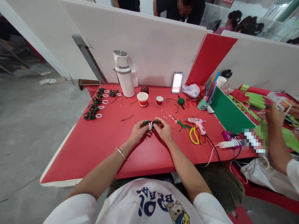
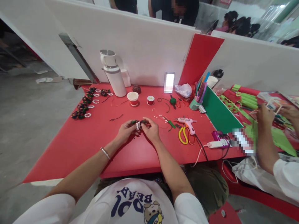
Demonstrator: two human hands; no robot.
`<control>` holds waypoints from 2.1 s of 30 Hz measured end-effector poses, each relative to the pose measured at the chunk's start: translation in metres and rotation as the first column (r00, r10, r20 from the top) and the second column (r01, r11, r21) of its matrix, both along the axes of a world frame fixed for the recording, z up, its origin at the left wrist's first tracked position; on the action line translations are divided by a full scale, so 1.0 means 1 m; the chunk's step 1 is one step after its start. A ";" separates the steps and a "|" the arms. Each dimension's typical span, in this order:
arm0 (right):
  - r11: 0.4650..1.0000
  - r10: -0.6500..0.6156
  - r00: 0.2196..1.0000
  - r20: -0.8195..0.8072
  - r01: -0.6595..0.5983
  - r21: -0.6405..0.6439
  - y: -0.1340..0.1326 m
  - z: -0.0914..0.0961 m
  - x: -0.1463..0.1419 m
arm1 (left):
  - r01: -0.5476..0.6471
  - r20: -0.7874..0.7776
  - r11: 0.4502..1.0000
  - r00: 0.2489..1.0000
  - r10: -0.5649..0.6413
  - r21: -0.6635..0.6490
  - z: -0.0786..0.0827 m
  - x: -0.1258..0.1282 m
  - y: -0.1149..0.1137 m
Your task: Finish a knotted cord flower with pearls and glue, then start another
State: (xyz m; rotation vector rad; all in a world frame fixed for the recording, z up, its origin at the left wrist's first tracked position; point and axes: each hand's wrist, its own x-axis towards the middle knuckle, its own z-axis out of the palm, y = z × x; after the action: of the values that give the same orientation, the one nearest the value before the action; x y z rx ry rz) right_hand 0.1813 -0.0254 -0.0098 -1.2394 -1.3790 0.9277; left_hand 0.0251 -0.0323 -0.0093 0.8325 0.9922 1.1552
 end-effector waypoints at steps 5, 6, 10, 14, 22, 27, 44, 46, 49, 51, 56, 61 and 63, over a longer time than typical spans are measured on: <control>1.000 -0.007 1.000 0.007 0.007 0.022 0.000 0.000 0.000 | 0.005 0.007 1.000 1.000 -0.005 0.000 0.001 0.000 0.000; 1.000 -0.005 1.000 0.010 0.004 0.021 0.000 0.000 0.000 | 0.006 0.009 1.000 1.000 -0.006 0.001 0.001 0.000 0.000; 1.000 0.000 1.000 0.029 -0.001 0.012 -0.001 0.001 0.001 | 0.011 0.011 1.000 1.000 -0.011 0.017 -0.002 -0.001 0.000; 0.999 -0.003 0.999 0.052 0.001 0.037 -0.002 0.001 0.001 | 0.012 0.006 1.000 1.000 -0.012 0.011 -0.005 -0.002 0.001; 0.994 -0.006 0.995 0.095 -0.004 0.105 -0.003 0.002 0.001 | 0.014 0.011 1.000 1.000 -0.014 0.010 -0.006 -0.002 0.001; 0.996 0.000 0.998 0.067 -0.006 0.092 -0.003 0.003 0.000 | 0.009 0.014 1.000 1.000 -0.009 0.013 -0.002 -0.002 0.001; 0.999 -0.028 1.000 -0.010 0.028 0.032 0.000 -0.001 -0.002 | 0.002 -0.065 1.000 0.998 -0.001 0.011 0.006 0.000 0.001; 0.998 -0.033 0.999 -0.010 0.033 0.045 0.001 -0.003 -0.003 | 0.007 -0.064 1.000 0.998 -0.007 0.012 0.006 0.000 0.001; 0.998 -0.035 0.999 -0.006 0.035 0.050 0.002 -0.005 -0.003 | 0.010 -0.069 1.000 0.998 -0.009 0.006 0.006 0.000 0.002; 0.999 -0.033 0.999 0.000 0.033 0.042 0.001 -0.005 -0.003 | 0.010 -0.073 1.000 0.997 -0.010 0.002 0.006 0.000 0.002; 0.997 -0.042 0.998 0.047 0.039 0.069 0.000 -0.003 -0.002 | 0.003 -0.063 1.000 0.998 -0.003 0.002 0.006 0.000 0.002; 0.993 -0.055 0.995 0.085 0.045 0.113 0.001 -0.003 -0.001 | -0.011 -0.045 1.000 0.999 0.011 0.000 0.005 0.000 0.002; 0.992 -0.054 0.994 0.091 0.043 0.117 0.002 -0.004 -0.001 | -0.007 -0.043 1.000 0.999 0.007 0.006 0.005 0.000 0.002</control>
State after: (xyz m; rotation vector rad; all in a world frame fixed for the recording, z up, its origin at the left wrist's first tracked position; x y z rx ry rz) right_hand 0.1805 -0.0239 -0.0134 -1.2368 -1.4493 0.7543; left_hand 0.0250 -0.0299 -0.0041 0.8622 1.0282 1.1508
